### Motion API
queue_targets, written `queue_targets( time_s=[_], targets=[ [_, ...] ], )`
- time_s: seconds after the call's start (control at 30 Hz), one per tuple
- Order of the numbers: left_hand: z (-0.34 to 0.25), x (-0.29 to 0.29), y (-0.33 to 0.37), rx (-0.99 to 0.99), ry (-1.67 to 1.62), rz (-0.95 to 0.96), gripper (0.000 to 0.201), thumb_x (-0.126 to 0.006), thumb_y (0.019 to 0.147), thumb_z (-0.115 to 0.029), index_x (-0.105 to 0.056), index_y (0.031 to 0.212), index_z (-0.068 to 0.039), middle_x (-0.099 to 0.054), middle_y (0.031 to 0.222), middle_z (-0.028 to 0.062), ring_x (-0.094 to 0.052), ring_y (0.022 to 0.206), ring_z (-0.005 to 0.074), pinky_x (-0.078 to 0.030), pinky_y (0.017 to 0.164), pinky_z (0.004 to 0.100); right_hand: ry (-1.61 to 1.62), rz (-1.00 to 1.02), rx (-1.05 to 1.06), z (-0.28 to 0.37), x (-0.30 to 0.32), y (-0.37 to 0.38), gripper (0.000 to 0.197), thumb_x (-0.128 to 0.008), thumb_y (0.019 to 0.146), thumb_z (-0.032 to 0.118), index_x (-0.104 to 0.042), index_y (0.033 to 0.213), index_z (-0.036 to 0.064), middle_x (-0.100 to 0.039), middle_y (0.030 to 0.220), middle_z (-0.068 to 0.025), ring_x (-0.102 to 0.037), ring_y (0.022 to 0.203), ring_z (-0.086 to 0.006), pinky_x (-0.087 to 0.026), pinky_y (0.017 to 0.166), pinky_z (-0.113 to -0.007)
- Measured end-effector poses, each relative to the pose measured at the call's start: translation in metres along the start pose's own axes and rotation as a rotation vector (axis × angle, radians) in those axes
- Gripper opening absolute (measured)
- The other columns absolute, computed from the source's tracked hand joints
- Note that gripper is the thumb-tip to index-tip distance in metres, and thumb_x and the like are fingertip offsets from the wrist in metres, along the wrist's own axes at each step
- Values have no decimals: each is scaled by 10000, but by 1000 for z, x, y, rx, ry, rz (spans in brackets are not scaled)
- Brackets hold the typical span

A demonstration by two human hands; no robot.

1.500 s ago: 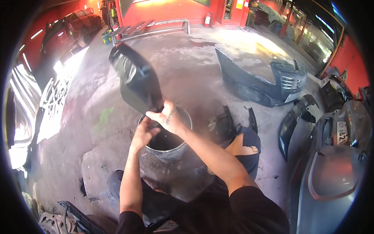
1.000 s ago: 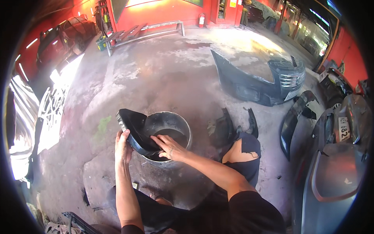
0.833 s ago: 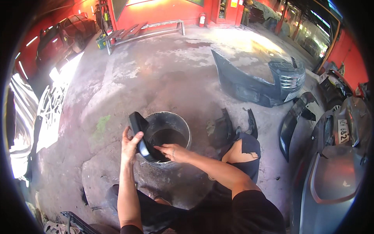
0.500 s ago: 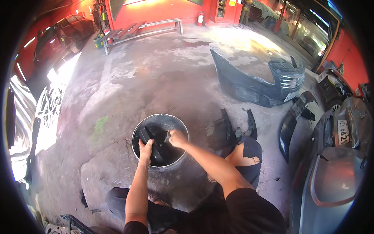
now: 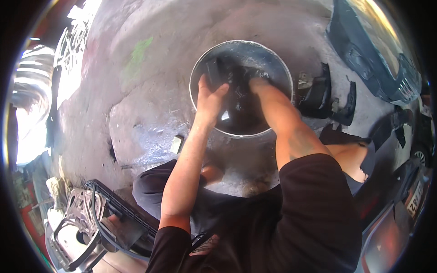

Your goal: The person sits on the floor and scrubs a black plastic car part with a sponge and water from a bucket. They repeatedly dip the sponge into the bucket and scrub different areas of the part, including edges and crevices. Another person walks by in the background at one point.

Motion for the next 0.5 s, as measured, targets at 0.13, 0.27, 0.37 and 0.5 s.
queue_targets(
  time_s=[0.13,0.27,0.37,0.5],
  targets=[
    [-8,-8,-4,53,-62,20,996,-820,860,-212,-200,1608,8,-412,1488,295,-520,1313,375,-429,1104,412,427,-360,-133,-2,10,-5,465,-622,964,238,-632,1374,21,-623,1413,-200,-604,1301,-332,-526,1012,-453],
    [-23,-25,1,-13,-62,-15,1020,-844,836,-249,-219,1601,5,-480,1432,285,-561,1269,365,-456,1075,418,1143,-265,60,7,32,-26,377,-565,975,155,-629,1316,5,-656,1295,-170,-623,1191,-303,-576,899,-483],
    [-26,-16,-5,55,-39,-25,986,-803,880,-293,-210,1593,41,-480,1477,290,-566,1284,330,-490,1038,401,1383,-112,261,36,68,-67,298,-577,935,84,-626,1217,1,-639,1169,-140,-622,1106,-247,-617,815,-462],
    [-24,-16,4,-5,2,-47,1085,-882,768,-375,-282,1524,121,-654,1279,264,-675,1128,354,-533,989,399,1516,-227,402,58,83,-190,269,-609,861,-19,-643,1127,4,-655,1052,-83,-666,970,-234,-634,795,-476]
  ],
)
Point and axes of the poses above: each hand's wrist, its own y-axis towards the middle knuckle, its own x-axis out of the back of the hand, z = x × y, the point moved 6 cm from there along y, towards the middle knuckle
